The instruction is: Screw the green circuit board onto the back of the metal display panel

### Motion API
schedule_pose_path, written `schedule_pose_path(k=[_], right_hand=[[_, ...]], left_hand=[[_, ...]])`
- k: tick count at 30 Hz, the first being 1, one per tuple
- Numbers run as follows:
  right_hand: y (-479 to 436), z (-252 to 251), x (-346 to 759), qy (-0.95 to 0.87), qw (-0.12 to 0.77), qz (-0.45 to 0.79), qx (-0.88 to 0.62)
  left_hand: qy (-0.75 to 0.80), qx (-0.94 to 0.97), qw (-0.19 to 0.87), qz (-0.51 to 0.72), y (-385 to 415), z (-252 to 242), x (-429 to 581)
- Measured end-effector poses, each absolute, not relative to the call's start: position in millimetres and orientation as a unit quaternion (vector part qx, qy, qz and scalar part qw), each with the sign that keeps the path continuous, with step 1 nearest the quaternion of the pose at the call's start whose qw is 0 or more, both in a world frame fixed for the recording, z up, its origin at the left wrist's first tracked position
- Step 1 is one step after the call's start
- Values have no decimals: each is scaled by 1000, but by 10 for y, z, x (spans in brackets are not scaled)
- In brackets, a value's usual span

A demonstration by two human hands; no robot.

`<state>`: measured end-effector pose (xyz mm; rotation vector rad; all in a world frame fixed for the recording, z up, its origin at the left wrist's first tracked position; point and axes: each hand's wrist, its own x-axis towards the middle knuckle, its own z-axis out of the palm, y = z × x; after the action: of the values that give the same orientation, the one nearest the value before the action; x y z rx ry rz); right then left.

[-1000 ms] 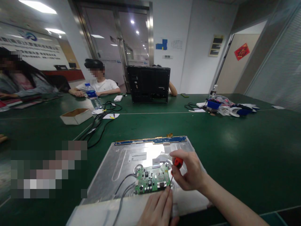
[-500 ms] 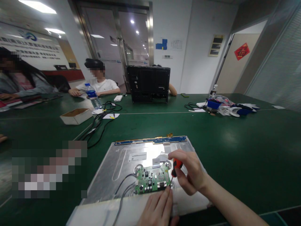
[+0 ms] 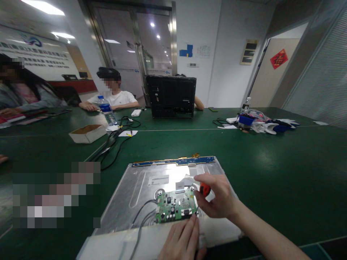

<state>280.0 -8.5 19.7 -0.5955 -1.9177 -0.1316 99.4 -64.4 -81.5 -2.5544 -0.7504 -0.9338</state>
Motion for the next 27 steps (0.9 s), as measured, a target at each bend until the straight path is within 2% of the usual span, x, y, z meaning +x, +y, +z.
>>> schedule_pose_path(k=[12, 27], right_hand=[[-82, 209, 2844, -824, 520, -14, -223], [-52, 151, 2813, -811, 525, -66, -250]], left_hand=[[-259, -898, 160, -317, -642, -845, 985], [-259, -900, 157, -314, -655, -875, 968]])
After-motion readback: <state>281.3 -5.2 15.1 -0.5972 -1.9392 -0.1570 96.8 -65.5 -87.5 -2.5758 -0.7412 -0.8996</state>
